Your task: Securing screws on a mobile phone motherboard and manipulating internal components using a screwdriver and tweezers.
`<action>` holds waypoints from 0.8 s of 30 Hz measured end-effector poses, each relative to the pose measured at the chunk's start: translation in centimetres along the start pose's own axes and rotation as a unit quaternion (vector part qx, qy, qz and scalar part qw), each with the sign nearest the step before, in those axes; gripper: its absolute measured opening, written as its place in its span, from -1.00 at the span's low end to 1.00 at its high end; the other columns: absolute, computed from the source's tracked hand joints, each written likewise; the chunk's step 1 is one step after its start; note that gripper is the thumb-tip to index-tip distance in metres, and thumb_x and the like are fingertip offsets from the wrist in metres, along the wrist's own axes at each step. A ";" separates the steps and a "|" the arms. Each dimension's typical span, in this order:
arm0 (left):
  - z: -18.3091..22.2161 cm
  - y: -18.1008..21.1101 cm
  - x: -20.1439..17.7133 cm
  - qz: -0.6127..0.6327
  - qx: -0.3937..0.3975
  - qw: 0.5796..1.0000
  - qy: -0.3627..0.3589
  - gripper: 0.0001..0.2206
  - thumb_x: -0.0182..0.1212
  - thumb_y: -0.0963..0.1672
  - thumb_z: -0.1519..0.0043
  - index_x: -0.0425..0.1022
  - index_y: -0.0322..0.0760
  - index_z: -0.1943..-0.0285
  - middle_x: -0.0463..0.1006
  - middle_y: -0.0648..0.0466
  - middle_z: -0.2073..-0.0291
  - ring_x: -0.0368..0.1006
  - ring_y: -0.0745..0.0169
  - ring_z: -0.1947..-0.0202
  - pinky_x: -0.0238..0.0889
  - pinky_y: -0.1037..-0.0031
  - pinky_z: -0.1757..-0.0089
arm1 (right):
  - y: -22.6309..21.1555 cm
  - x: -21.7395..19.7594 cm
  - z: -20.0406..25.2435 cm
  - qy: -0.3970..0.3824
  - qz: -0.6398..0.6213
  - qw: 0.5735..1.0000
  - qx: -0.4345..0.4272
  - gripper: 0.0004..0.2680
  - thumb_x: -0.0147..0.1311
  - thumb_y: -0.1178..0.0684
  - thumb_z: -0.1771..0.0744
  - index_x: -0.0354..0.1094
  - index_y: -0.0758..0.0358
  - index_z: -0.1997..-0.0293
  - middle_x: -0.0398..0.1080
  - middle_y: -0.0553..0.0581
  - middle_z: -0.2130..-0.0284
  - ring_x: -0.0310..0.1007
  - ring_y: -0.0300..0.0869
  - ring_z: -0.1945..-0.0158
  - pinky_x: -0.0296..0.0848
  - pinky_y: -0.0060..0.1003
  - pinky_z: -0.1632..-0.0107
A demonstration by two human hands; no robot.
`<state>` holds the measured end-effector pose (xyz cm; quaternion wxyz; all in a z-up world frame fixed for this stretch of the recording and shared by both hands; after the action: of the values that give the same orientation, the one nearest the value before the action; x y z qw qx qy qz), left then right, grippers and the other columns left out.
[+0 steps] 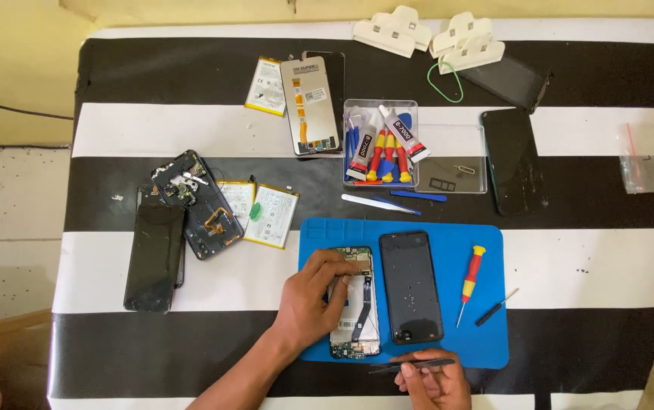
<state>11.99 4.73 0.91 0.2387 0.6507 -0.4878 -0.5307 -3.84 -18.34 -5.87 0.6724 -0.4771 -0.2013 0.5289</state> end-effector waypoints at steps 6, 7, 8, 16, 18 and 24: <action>-0.1 0.0 0.2 0.001 -0.027 1.000 -0.003 -0.81 0.08 -0.19 -0.34 0.54 -0.23 -0.07 0.51 -0.01 0.06 0.54 0.09 0.04 0.51 0.38 0.20 | -0.6 0.9 0.1 0.004 -0.007 1.000 -0.026 -0.82 0.28 0.25 -0.24 0.42 0.36 0.12 0.74 0.39 0.35 0.62 -0.09 0.57 0.67 -0.26 0.41; 0.0 0.0 0.3 -0.007 -0.026 1.000 -0.001 -0.81 0.07 -0.19 -0.35 0.54 -0.22 -0.08 0.50 0.00 0.07 0.53 0.10 0.05 0.49 0.39 0.23 | -0.6 1.0 0.3 0.005 -0.012 0.999 -0.032 -0.83 0.26 0.24 -0.25 0.40 0.35 0.14 0.73 0.40 0.35 0.60 -0.09 0.57 0.65 -0.26 0.43; 0.2 -0.1 0.4 -0.016 -0.025 1.000 0.000 -0.81 0.06 -0.19 -0.36 0.55 -0.21 -0.08 0.49 0.01 0.08 0.53 0.11 0.06 0.47 0.39 0.26 | -0.6 1.0 0.5 0.006 -0.016 0.999 -0.039 -0.84 0.25 0.23 -0.26 0.38 0.35 0.15 0.72 0.41 0.36 0.58 -0.09 0.58 0.62 -0.25 0.44; -0.1 0.2 0.2 -0.010 -0.030 0.999 0.006 -0.81 0.07 -0.20 -0.34 0.55 -0.17 -0.06 0.51 0.04 0.07 0.53 0.19 0.09 0.47 0.46 0.31 | -3.0 1.0 1.4 0.002 0.022 0.999 -0.025 -0.83 0.23 0.18 -0.27 0.39 0.33 0.10 0.72 0.37 0.32 0.58 -0.09 0.51 0.66 -0.24 0.35; -0.1 0.4 0.1 -0.001 -0.032 0.999 0.010 -0.82 0.07 -0.21 -0.34 0.55 -0.20 -0.04 0.51 0.05 0.09 0.52 0.21 0.11 0.45 0.48 0.32 | -3.2 0.8 1.6 -0.006 0.030 0.999 -0.029 -0.84 0.22 0.18 -0.28 0.39 0.32 0.10 0.72 0.36 0.31 0.58 -0.10 0.50 0.65 -0.26 0.36; -0.6 -0.6 -0.8 -0.007 -0.033 0.999 -0.005 -0.83 0.10 -0.21 -0.34 0.57 -0.18 -0.01 0.52 0.06 0.08 0.54 0.20 0.11 0.48 0.47 0.25 | -3.5 0.7 0.8 -0.047 0.025 0.998 -0.046 -0.85 0.19 0.21 -0.29 0.37 0.33 0.11 0.71 0.38 0.28 0.62 -0.10 0.47 0.69 -0.27 0.34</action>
<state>12.76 5.55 0.99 0.2537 0.6430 -0.4667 -0.5517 -2.37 -17.37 -2.65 0.6263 -0.4866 -0.2451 0.5576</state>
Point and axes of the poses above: each hand's wrist, its own z-axis away from the middle knuckle, its own x-axis out of the palm, y = z × x, the point moved 1 cm from there along -z, towards the middle knuckle
